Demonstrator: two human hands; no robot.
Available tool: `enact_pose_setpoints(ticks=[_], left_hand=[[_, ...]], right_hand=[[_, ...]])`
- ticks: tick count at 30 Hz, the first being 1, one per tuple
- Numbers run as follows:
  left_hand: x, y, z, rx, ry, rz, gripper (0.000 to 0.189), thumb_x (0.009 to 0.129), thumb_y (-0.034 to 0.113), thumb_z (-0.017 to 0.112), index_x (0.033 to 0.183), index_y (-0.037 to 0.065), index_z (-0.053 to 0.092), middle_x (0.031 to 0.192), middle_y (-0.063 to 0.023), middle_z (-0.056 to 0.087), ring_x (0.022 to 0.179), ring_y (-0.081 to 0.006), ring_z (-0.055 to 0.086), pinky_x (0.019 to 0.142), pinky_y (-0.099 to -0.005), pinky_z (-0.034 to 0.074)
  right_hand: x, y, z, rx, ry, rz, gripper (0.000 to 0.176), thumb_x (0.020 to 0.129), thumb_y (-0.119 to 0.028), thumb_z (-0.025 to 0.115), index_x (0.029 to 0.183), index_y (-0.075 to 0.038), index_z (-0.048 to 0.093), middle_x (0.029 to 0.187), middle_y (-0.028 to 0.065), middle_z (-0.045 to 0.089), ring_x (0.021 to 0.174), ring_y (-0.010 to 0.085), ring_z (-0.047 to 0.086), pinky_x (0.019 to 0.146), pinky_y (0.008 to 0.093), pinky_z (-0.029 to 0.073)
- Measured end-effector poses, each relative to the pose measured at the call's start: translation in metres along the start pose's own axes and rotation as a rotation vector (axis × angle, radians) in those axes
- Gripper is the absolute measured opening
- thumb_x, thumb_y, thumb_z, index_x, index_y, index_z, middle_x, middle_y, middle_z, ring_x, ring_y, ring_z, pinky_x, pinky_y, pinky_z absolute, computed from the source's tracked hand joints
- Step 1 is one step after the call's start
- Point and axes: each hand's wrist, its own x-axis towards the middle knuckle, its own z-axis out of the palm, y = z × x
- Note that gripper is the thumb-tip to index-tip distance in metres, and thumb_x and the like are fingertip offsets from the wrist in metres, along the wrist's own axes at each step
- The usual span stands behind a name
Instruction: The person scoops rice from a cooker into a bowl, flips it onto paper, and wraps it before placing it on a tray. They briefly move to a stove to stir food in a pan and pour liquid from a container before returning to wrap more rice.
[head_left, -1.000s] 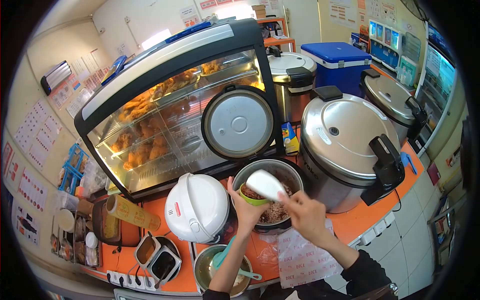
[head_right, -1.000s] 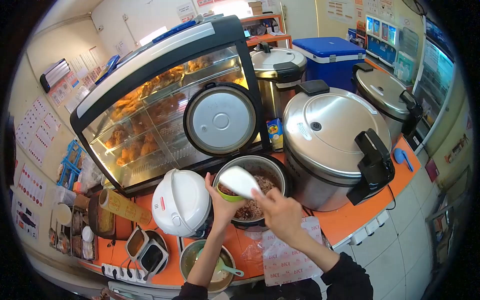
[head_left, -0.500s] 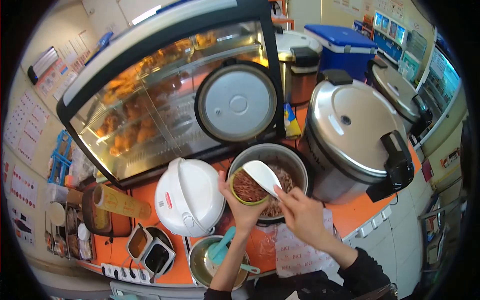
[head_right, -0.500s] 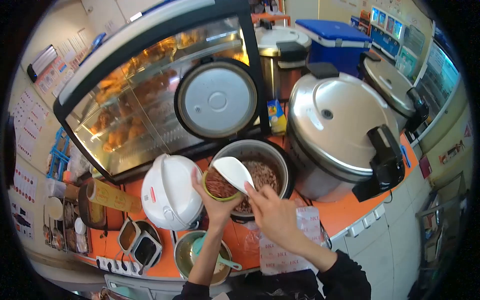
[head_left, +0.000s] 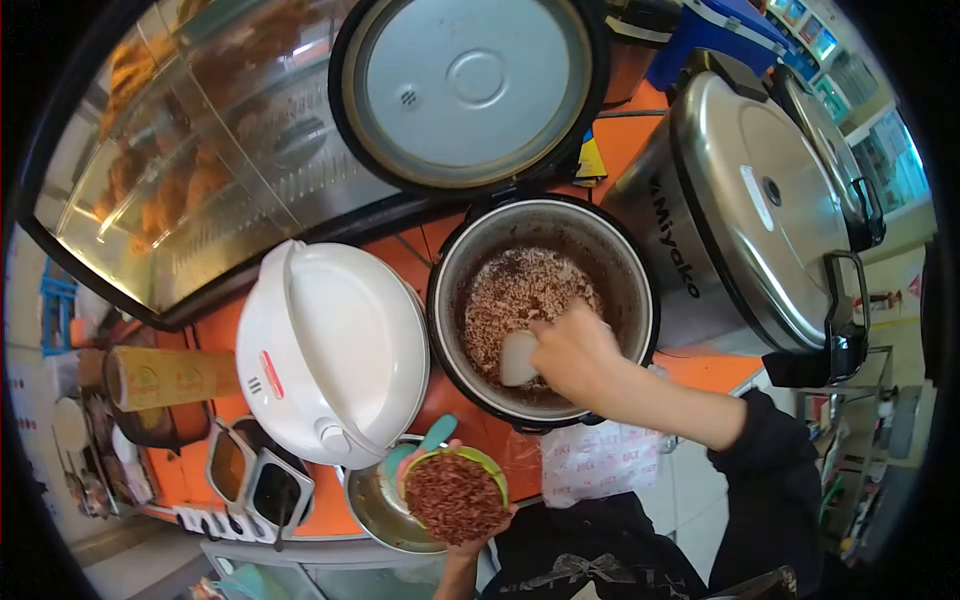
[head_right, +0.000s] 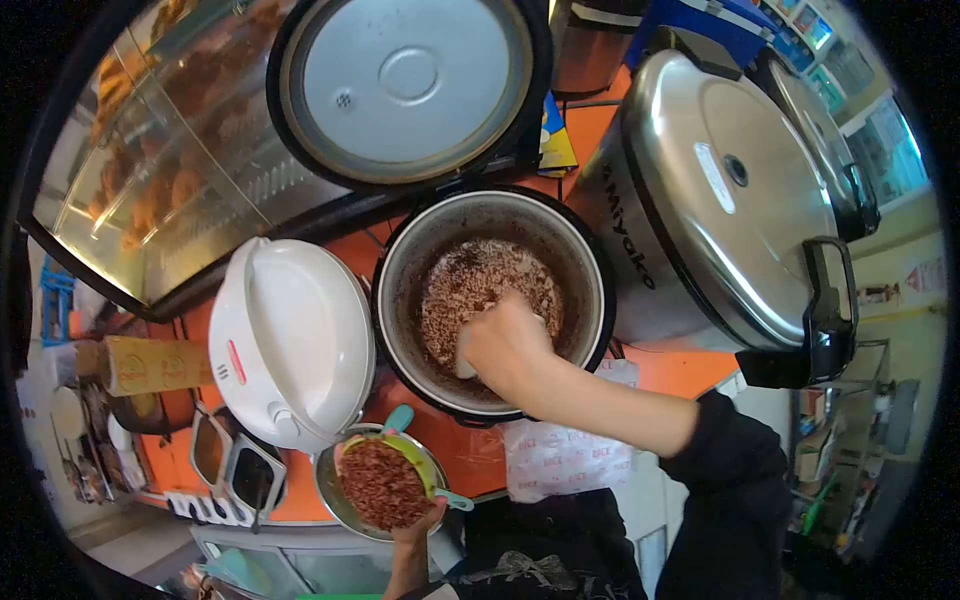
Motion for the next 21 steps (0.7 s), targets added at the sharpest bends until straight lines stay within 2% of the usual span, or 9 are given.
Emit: enact_pose_setpoints(ticks=[3, 5, 8, 9, 10, 12, 14, 18, 21], left_hand=[[0.000, -0.002, 0.007, -0.043, -0.043, -0.015, 0.104, 0.056, 0.023, 0.086, 0.135, 0.008, 0.020, 0.132, -0.0136, 0.033, 0.118, -0.0286, 0.045, 0.102, -0.0411, 0.037], [0.003, 0.000, 0.016, -0.068, -0.068, 0.000, 0.100, 0.057, 0.025, 0.086, 0.134, 0.008, 0.024, 0.133, -0.0133, 0.031, 0.118, -0.0291, 0.046, 0.102, -0.0412, 0.037], [-0.004, -0.015, 0.022, -0.156, -0.119, -0.006, 0.105, 0.054, 0.025, 0.088, 0.133, 0.011, 0.021, 0.134, -0.0137, 0.024, 0.119, -0.0318, 0.044, 0.099, -0.0435, 0.041], [-0.001, -0.014, 0.024, -0.185, -0.150, -0.033, 0.107, 0.052, 0.024, 0.088, 0.133, 0.012, 0.020, 0.134, -0.0137, 0.022, 0.119, -0.0326, 0.044, 0.098, -0.0443, 0.042], [0.005, -0.015, 0.027, -0.171, -0.247, 0.079, 0.108, 0.050, 0.019, 0.089, 0.133, 0.013, 0.020, 0.135, -0.0159, 0.021, 0.119, -0.0340, 0.044, 0.095, -0.0462, 0.046], [0.001, -0.016, 0.039, -0.218, -0.211, 0.008, 0.102, 0.052, 0.016, 0.088, 0.131, 0.010, 0.024, 0.135, -0.0179, 0.021, 0.119, -0.0341, 0.043, 0.097, -0.0451, 0.044], [-0.007, -0.016, 0.045, -0.176, -0.161, -0.078, 0.099, 0.052, 0.017, 0.088, 0.130, 0.007, 0.028, 0.136, -0.0193, 0.023, 0.125, -0.0347, 0.037, 0.103, -0.0444, 0.035], [-0.008, -0.027, 0.045, 0.097, -0.191, -0.003, 0.112, 0.046, 0.015, 0.090, 0.132, 0.004, 0.019, 0.127, -0.0176, 0.037, 0.113, -0.0289, 0.048, 0.100, -0.0419, 0.039], [-0.010, -0.032, 0.056, -0.097, -0.103, -0.085, 0.104, 0.049, 0.022, 0.090, 0.130, 0.004, 0.028, 0.133, -0.0173, 0.029, 0.127, -0.0324, 0.031, 0.107, -0.0425, 0.025]], right_hand=[[-0.011, 0.019, -0.042, -0.106, -0.313, 0.164, 0.018, 0.083, -0.020, 0.053, 0.075, -0.018, 0.069, 0.077, 0.0007, 0.067, 0.075, 0.0143, 0.064, 0.079, 0.0369, 0.036], [0.005, 0.037, -0.051, -0.159, -0.130, 0.326, 0.022, 0.085, -0.023, 0.052, 0.073, -0.020, 0.069, 0.075, 0.0010, 0.068, 0.074, 0.0142, 0.064, 0.083, 0.0376, 0.033], [0.039, 0.069, -0.016, -0.426, 0.090, 0.060, 0.019, 0.080, -0.026, 0.058, 0.065, -0.020, 0.068, 0.065, -0.0006, 0.065, 0.069, 0.0149, 0.063, 0.076, 0.0355, 0.033], [0.043, 0.072, -0.016, -0.413, 0.074, 0.024, 0.016, 0.075, -0.025, 0.060, 0.062, -0.019, 0.066, 0.062, 0.0011, 0.063, 0.064, 0.0163, 0.061, 0.074, 0.0348, 0.033], [0.049, 0.071, -0.017, -0.402, 0.059, -0.015, 0.013, 0.070, -0.024, 0.062, 0.059, -0.018, 0.065, 0.058, 0.0028, 0.062, 0.059, 0.0176, 0.059, 0.072, 0.0340, 0.034], [0.054, 0.074, -0.015, -0.382, 0.029, -0.107, 0.014, 0.061, -0.029, 0.066, 0.054, -0.017, 0.063, 0.053, 0.0040, 0.059, 0.054, 0.0197, 0.057, 0.064, 0.0329, 0.033], [0.056, 0.077, -0.009, -0.335, -0.048, -0.134, 0.015, 0.061, -0.031, 0.065, 0.057, -0.017, 0.064, 0.054, 0.0039, 0.060, 0.054, 0.0210, 0.057, 0.065, 0.0328, 0.035], [0.057, 0.076, 0.016, -0.188, -0.157, -0.273, 0.020, 0.063, -0.039, 0.063, 0.064, -0.018, 0.065, 0.057, 0.0037, 0.061, 0.056, 0.0231, 0.059, 0.069, 0.0332, 0.038], [0.067, 0.057, 0.022, -0.228, -0.252, -0.412, 0.024, 0.066, -0.044, 0.062, 0.071, -0.021, 0.067, 0.062, 0.0032, 0.063, 0.063, 0.0225, 0.061, 0.079, 0.0361, 0.039]])
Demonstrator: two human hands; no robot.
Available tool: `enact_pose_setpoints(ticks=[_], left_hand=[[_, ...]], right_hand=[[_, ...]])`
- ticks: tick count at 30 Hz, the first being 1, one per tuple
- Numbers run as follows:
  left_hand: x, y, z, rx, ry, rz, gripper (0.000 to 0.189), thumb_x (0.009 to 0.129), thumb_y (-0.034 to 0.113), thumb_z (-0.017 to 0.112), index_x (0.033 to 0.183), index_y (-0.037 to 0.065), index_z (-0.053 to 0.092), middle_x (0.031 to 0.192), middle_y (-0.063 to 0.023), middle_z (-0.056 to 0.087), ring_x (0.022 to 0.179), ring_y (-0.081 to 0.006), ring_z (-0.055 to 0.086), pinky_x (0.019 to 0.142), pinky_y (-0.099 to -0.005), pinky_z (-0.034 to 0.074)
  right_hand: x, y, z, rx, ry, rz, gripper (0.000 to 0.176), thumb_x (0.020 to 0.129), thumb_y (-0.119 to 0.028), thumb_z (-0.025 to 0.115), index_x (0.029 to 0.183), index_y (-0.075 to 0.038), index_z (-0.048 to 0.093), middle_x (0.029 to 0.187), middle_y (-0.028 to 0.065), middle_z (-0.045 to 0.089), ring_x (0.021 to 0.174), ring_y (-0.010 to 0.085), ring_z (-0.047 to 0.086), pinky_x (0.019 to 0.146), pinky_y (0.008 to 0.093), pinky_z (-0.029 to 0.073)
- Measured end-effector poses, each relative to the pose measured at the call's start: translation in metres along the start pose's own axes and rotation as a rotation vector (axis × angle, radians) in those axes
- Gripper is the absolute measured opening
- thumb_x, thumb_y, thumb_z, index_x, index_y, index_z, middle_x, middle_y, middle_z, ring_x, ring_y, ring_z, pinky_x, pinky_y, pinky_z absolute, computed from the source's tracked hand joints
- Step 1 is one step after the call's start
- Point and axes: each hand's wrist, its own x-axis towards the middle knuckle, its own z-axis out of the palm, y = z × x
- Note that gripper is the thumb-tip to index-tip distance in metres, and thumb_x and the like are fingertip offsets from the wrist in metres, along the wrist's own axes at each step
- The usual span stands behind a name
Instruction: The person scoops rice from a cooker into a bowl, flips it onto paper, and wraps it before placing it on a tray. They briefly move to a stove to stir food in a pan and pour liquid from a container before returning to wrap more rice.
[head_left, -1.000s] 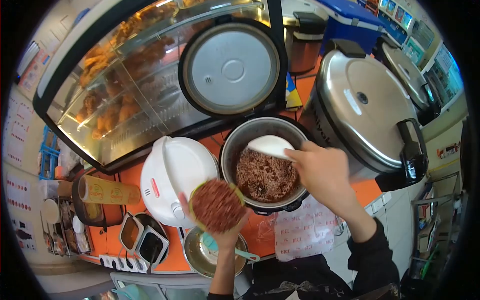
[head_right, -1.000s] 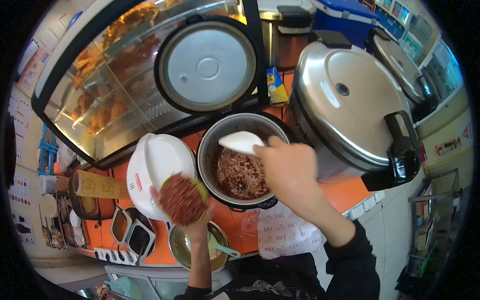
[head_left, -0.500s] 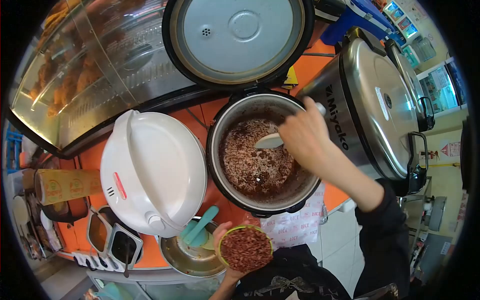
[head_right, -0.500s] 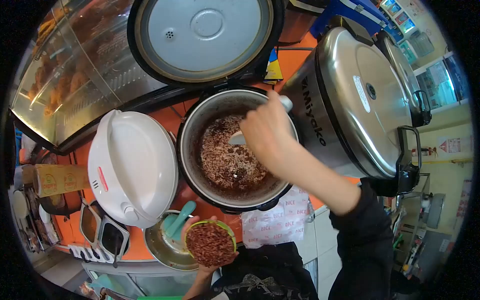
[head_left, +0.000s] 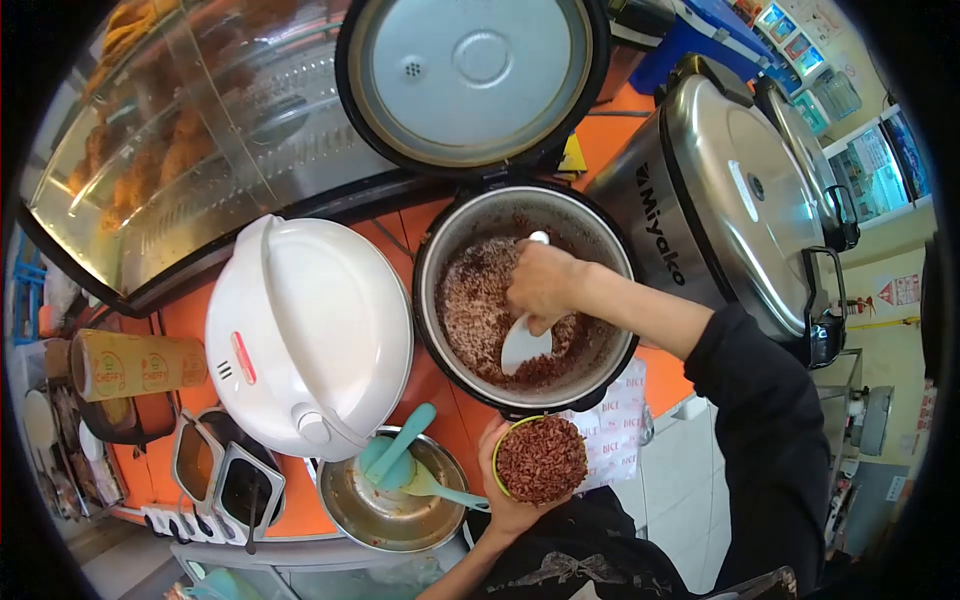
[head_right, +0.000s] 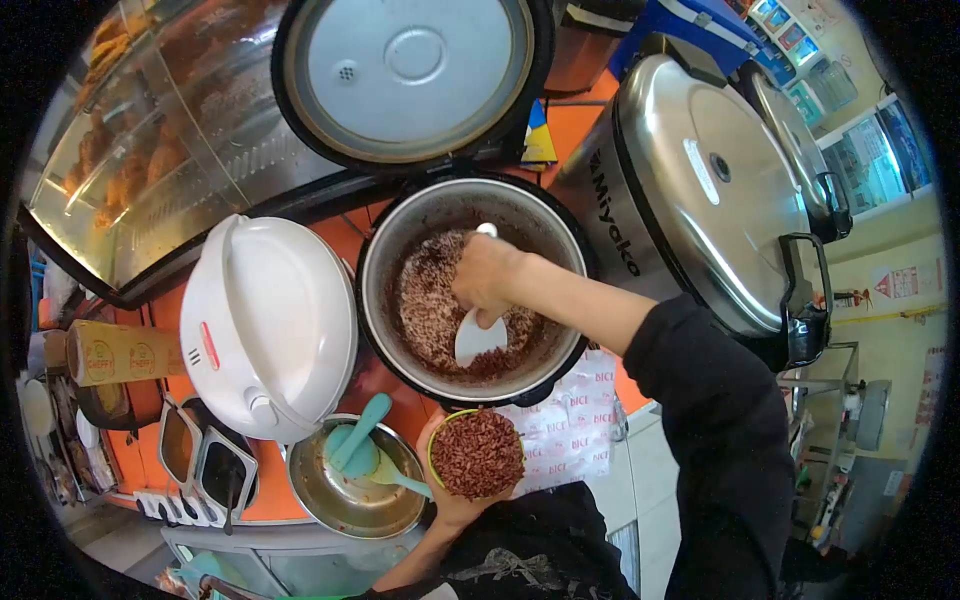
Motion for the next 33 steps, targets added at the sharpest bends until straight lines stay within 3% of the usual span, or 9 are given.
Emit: enact_pose_setpoints(ticks=[3, 10, 11, 14, 17, 22, 26, 28, 33], left_hand=[[-0.003, -0.004, 0.008, -0.049, 0.043, 0.020, 0.106, 0.049, 0.020, 0.090, 0.131, 0.003, 0.025, 0.134, -0.0168, 0.028, 0.125, -0.0287, 0.035, 0.106, -0.0403, 0.028], [0.005, 0.014, 0.010, 0.037, 0.083, 0.187, 0.104, 0.051, 0.013, 0.088, 0.132, 0.002, 0.023, 0.131, -0.0160, 0.032, 0.120, -0.0266, 0.042, 0.103, -0.0387, 0.035], [0.008, 0.026, 0.008, 0.073, 0.108, 0.253, 0.103, 0.052, 0.012, 0.087, 0.132, 0.002, 0.023, 0.130, -0.0157, 0.033, 0.119, -0.0264, 0.043, 0.102, -0.0383, 0.035], [0.028, 0.052, -0.001, 0.119, 0.189, 0.309, 0.097, 0.053, 0.008, 0.085, 0.131, 0.002, 0.026, 0.124, -0.0137, 0.040, 0.114, -0.0247, 0.047, 0.099, -0.0369, 0.037], [0.060, 0.078, -0.004, 0.163, 0.217, 0.313, 0.092, 0.055, 0.006, 0.083, 0.130, 0.002, 0.030, 0.118, -0.0129, 0.045, 0.114, -0.0244, 0.046, 0.098, -0.0363, 0.037], [0.084, 0.097, 0.005, 0.524, 0.235, 0.421, 0.090, 0.052, 0.003, 0.082, 0.127, 0.002, 0.034, 0.117, -0.0117, 0.049, 0.111, -0.0219, 0.048, 0.095, -0.0338, 0.039], [0.099, 0.090, 0.024, 0.517, 0.264, 0.499, 0.092, 0.048, 0.006, 0.083, 0.126, 0.002, 0.036, 0.117, -0.0134, 0.048, 0.110, -0.0277, 0.048, 0.097, -0.0366, 0.037], [0.099, 0.091, 0.033, 0.447, 0.276, 0.533, 0.092, 0.047, 0.006, 0.081, 0.127, 0.003, 0.037, 0.117, -0.0156, 0.047, 0.111, -0.0330, 0.046, 0.096, -0.0398, 0.037], [0.091, 0.083, 0.037, 0.391, 0.265, 0.613, 0.093, 0.047, 0.007, 0.083, 0.127, 0.000, 0.036, 0.120, -0.0139, 0.047, 0.114, -0.0278, 0.046, 0.099, -0.0373, 0.035]], right_hand=[[0.007, 0.002, -0.015, 0.000, -0.067, -0.124, 0.028, 0.067, -0.047, 0.061, 0.077, -0.023, 0.070, 0.070, 0.0030, 0.065, 0.074, 0.0216, 0.062, 0.087, 0.0412, 0.034], [-0.024, 0.025, -0.039, 0.337, -0.259, 0.098, 0.033, 0.065, -0.046, 0.061, 0.086, -0.022, 0.072, 0.081, 0.0020, 0.068, 0.088, 0.0224, 0.061, 0.096, 0.0488, 0.024], [-0.043, 0.023, -0.044, 0.419, -0.089, 0.116, 0.033, 0.065, -0.043, 0.061, 0.085, -0.018, 0.072, 0.080, 0.0038, 0.068, 0.085, 0.0229, 0.062, 0.088, 0.0446, 0.035], [-0.086, 0.016, -0.063, 0.623, 0.024, 0.240, 0.036, 0.067, -0.046, 0.060, 0.084, -0.017, 0.072, 0.072, 0.0020, 0.067, 0.075, 0.0209, 0.064, 0.073, 0.0367, 0.045], [-0.139, -0.011, -0.077, 0.552, 0.480, 0.441, 0.036, 0.067, -0.045, 0.061, 0.082, -0.014, 0.071, 0.072, 0.0070, 0.067, 0.069, 0.0232, 0.064, 0.060, 0.0338, 0.048], [-0.168, -0.076, -0.053, 0.433, 1.008, 0.768, 0.030, 0.065, -0.040, 0.065, 0.082, -0.016, 0.072, 0.068, 0.0070, 0.064, 0.066, 0.0246, 0.061, 0.063, 0.0371, 0.039], [-0.149, -0.158, -0.016, 0.044, 1.235, 0.922, 0.028, 0.071, -0.020, 0.067, 0.098, -0.020, 0.068, 0.072, 0.0013, 0.055, 0.066, 0.0163, 0.052, 0.062, 0.0331, 0.030], [-0.137, -0.180, 0.012, 0.114, 1.352, 0.863, 0.028, 0.074, -0.018, 0.066, 0.102, -0.019, 0.066, 0.074, 0.0004, 0.055, 0.067, 0.0164, 0.052, 0.062, 0.0325, 0.029], [-0.164, -0.156, 0.008, 0.457, 1.452, 0.915, 0.021, 0.080, -0.019, 0.061, 0.100, -0.016, 0.068, 0.072, 0.0011, 0.056, 0.067, 0.0182, 0.053, 0.061, 0.0339, 0.029]])
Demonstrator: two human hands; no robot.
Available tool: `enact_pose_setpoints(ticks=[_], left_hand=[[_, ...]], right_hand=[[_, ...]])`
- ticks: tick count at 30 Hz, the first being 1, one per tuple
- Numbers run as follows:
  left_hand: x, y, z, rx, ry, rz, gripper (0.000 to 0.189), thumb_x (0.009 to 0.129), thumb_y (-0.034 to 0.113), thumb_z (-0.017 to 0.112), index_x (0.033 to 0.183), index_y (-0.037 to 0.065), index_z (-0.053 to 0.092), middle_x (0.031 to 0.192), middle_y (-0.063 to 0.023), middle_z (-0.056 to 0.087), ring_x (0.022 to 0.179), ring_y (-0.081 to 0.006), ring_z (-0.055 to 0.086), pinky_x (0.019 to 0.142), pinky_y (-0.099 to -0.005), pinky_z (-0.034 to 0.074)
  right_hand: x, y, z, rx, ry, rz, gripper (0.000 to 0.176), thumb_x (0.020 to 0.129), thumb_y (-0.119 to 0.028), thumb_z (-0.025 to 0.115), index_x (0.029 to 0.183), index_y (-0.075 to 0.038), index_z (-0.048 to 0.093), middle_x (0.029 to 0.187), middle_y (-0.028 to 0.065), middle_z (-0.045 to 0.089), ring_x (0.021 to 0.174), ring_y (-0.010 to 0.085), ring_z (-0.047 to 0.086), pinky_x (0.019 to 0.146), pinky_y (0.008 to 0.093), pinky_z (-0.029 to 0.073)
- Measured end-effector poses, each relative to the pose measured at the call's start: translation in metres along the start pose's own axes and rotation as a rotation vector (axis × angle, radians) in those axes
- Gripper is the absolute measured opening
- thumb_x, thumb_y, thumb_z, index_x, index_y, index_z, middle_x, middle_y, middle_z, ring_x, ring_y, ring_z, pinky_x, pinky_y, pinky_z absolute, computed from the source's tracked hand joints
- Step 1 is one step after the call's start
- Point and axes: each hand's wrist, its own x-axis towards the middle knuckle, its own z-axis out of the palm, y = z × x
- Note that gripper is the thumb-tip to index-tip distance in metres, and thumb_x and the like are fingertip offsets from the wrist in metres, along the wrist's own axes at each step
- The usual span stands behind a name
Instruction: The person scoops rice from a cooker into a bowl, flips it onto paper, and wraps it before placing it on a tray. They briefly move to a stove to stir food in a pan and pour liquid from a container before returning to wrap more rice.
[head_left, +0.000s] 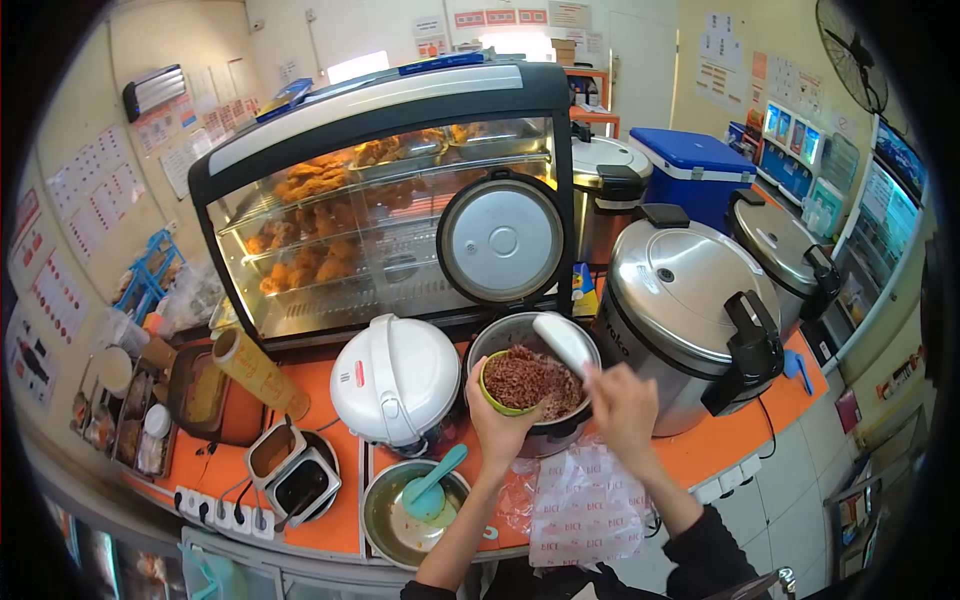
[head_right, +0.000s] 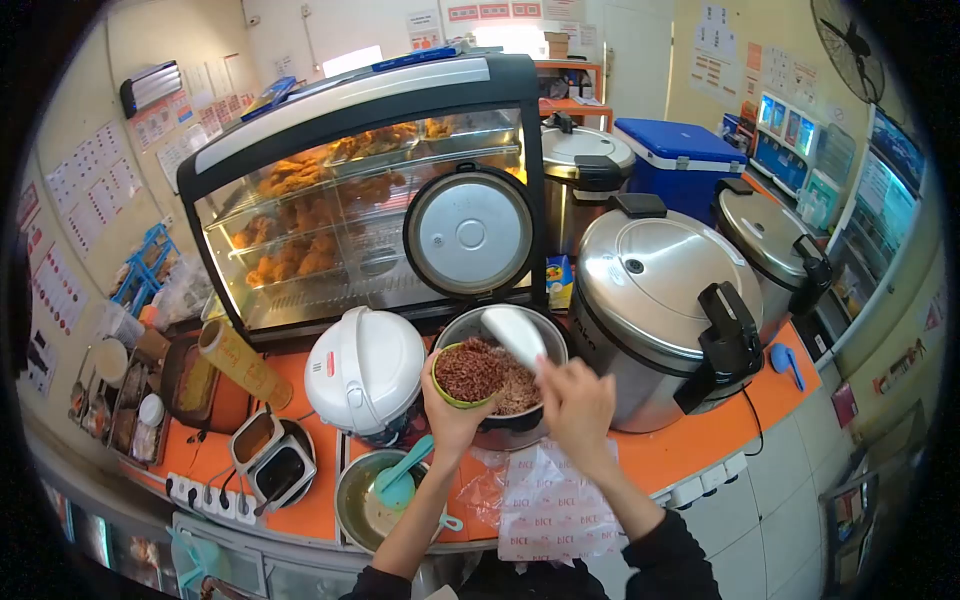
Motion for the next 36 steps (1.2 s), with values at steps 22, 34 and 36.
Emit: enact_pose_setpoints(ticks=[22, 34, 36], left_hand=[[-0.215, -0.074, -0.014, 0.619, -0.842, -0.160, 0.109, 0.046, 0.036, 0.084, 0.135, 0.002, 0.031, 0.141, -0.0127, 0.031, 0.132, -0.0371, 0.023, 0.108, -0.0497, 0.016], [-0.209, -0.034, -0.001, 0.696, -0.724, -0.105, 0.059, 0.060, 0.007, 0.074, 0.114, 0.006, 0.051, 0.126, -0.0115, 0.047, 0.123, -0.0292, 0.040, 0.100, -0.0432, 0.032], [-0.225, -0.027, 0.002, 0.424, -0.609, -0.155, 0.040, 0.065, -0.004, 0.067, 0.103, 0.006, 0.056, 0.117, -0.0126, 0.054, 0.114, -0.0284, 0.049, 0.092, -0.0386, 0.041]], right_hand=[[-0.215, 0.092, 0.054, 0.357, -0.224, 0.265, 0.031, 0.077, -0.027, 0.062, 0.105, -0.012, 0.059, 0.116, 0.0183, 0.047, 0.109, 0.0329, 0.045, 0.091, 0.0435, 0.037], [-0.175, 0.080, 0.045, 0.206, -0.565, 0.321, 0.060, 0.054, -0.020, 0.078, 0.110, -0.017, 0.057, 0.110, 0.0166, 0.044, 0.107, 0.0360, 0.042, 0.090, 0.0444, 0.037], [-0.174, 0.097, 0.021, 0.329, -0.421, 0.320, 0.062, 0.055, -0.017, 0.077, 0.114, -0.014, 0.055, 0.107, 0.0146, 0.045, 0.105, 0.0321, 0.043, 0.089, 0.0404, 0.039]])
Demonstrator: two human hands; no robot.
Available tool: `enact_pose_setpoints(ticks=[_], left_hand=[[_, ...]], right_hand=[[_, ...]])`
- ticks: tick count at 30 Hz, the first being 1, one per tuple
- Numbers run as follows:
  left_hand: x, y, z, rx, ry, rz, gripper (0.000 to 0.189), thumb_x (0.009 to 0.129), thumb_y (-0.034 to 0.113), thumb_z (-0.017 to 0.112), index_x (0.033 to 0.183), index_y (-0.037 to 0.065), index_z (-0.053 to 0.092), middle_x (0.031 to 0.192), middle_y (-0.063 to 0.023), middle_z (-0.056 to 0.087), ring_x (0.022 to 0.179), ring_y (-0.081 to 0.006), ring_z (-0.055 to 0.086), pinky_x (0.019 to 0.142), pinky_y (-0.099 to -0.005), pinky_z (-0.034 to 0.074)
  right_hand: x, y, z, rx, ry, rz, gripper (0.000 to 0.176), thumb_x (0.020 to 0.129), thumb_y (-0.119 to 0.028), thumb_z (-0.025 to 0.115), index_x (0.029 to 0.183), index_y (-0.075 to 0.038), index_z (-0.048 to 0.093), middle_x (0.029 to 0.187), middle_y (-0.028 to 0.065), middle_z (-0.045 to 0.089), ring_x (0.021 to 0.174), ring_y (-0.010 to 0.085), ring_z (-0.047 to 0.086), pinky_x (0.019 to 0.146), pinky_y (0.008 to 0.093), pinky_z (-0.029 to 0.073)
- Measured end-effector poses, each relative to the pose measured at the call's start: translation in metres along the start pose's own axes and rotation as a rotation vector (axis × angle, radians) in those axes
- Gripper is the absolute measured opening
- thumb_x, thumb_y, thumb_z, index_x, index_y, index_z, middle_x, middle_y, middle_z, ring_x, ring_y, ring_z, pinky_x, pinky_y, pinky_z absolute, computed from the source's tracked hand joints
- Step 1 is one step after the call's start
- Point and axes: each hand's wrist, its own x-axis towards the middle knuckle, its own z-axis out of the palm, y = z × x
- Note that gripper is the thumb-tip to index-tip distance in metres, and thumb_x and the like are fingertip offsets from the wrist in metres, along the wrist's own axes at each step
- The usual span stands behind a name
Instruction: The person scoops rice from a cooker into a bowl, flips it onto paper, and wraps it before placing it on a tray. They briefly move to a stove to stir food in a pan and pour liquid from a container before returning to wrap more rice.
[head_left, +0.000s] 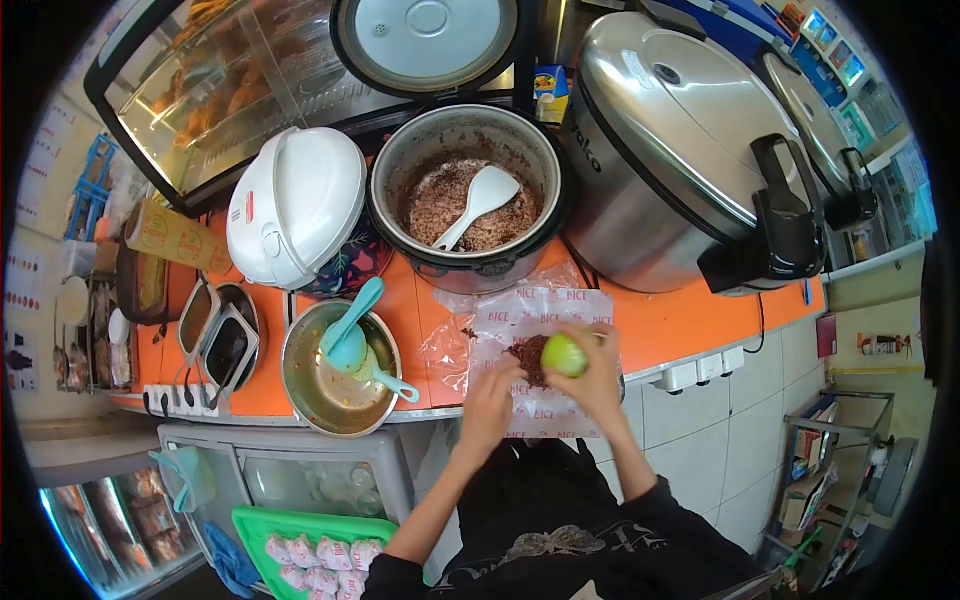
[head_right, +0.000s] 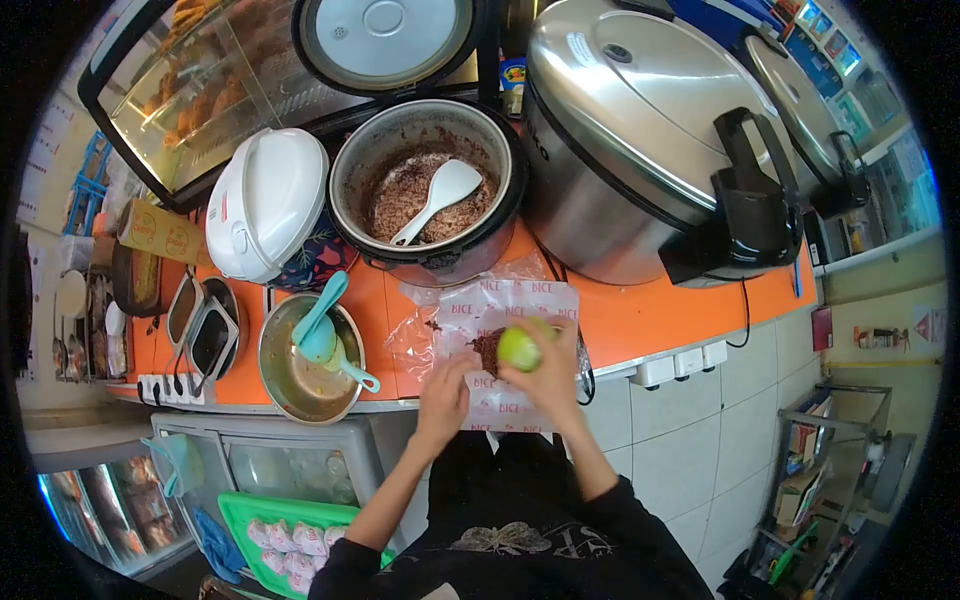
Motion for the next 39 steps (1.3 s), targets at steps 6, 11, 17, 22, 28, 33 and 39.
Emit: enact_pose_setpoints(ticks=[6, 11, 17, 22, 28, 33, 39], left_hand=[[-0.043, 0.012, 0.040, -0.308, 0.108, -0.332, 0.015, 0.076, 0.002, 0.065, 0.090, 0.005, 0.061, 0.103, -0.0129, 0.058, 0.098, -0.0270, 0.057, 0.079, -0.0363, 0.045], [-0.062, 0.013, 0.016, 0.379, 0.327, -0.282, 0.027, 0.080, 0.016, 0.063, 0.105, 0.006, 0.056, 0.098, -0.0147, 0.055, 0.090, -0.0293, 0.055, 0.076, -0.0372, 0.045], [-0.070, -0.014, 0.017, -0.078, 0.185, -0.642, 0.032, 0.084, 0.015, 0.058, 0.114, 0.007, 0.052, 0.074, -0.0125, 0.057, 0.065, -0.0325, 0.056, 0.064, -0.0398, 0.047], [-0.063, -0.040, 0.001, -0.787, -0.033, -1.014, 0.027, 0.081, 0.012, 0.060, 0.108, 0.011, 0.058, 0.077, -0.0121, 0.057, 0.067, -0.0307, 0.055, 0.064, -0.0414, 0.046], [-0.043, 0.035, 0.013, 0.344, -0.060, -0.084, 0.034, 0.069, 0.027, 0.071, 0.100, 0.014, 0.063, 0.098, -0.0067, 0.056, 0.093, -0.0243, 0.052, 0.076, -0.0363, 0.042], [-0.040, 0.015, 0.049, 0.118, -0.266, -0.004, 0.031, 0.068, 0.036, 0.072, 0.089, 0.013, 0.069, 0.087, -0.0040, 0.061, 0.090, -0.0233, 0.054, 0.075, -0.0364, 0.044], [-0.030, 0.009, 0.039, 0.062, -0.325, 0.040, 0.032, 0.069, 0.037, 0.072, 0.089, 0.012, 0.070, 0.082, -0.0059, 0.064, 0.084, -0.0253, 0.059, 0.072, -0.0361, 0.047]], right_hand=[[-0.043, 0.144, -0.030, 0.094, 0.610, 0.218, 0.039, 0.063, -0.012, 0.078, 0.093, -0.004, 0.054, 0.118, 0.0154, 0.038, 0.111, 0.0320, 0.040, 0.093, 0.0403, 0.036], [-0.042, 0.142, -0.025, -0.311, 0.571, 0.117, 0.039, 0.070, -0.012, 0.072, 0.103, -0.004, 0.053, 0.126, 0.0176, 0.036, 0.115, 0.0340, 0.040, 0.096, 0.0434, 0.034], [-0.113, 0.085, 0.008, -0.230, -0.214, -0.314, 0.037, 0.063, -0.018, 0.074, 0.097, -0.014, 0.061, 0.117, 0.0083, 0.053, 0.115, 0.0328, 0.045, 0.096, 0.0470, 0.034], [-0.108, 0.115, -0.011, -0.129, -0.346, -0.365, 0.019, 0.072, -0.012, 0.069, 0.090, -0.012, 0.064, 0.094, 0.0059, 0.063, 0.092, 0.0251, 0.060, 0.078, 0.0351, 0.049], [-0.074, 0.093, -0.031, -0.175, -0.543, -0.352, 0.015, 0.069, -0.022, 0.071, 0.073, -0.010, 0.064, 0.067, 0.0052, 0.058, 0.065, 0.0246, 0.059, 0.058, 0.0375, 0.046], [-0.048, 0.078, -0.030, -0.274, -0.693, -0.341, 0.021, 0.062, -0.019, 0.075, 0.067, -0.007, 0.059, 0.069, 0.0079, 0.059, 0.072, 0.0278, 0.060, 0.062, 0.0405, 0.046], [-0.042, 0.079, -0.023, -0.250, -0.770, -0.280, 0.025, 0.058, -0.016, 0.078, 0.064, -0.006, 0.056, 0.070, 0.0089, 0.059, 0.073, 0.0287, 0.060, 0.062, 0.0407, 0.046]])
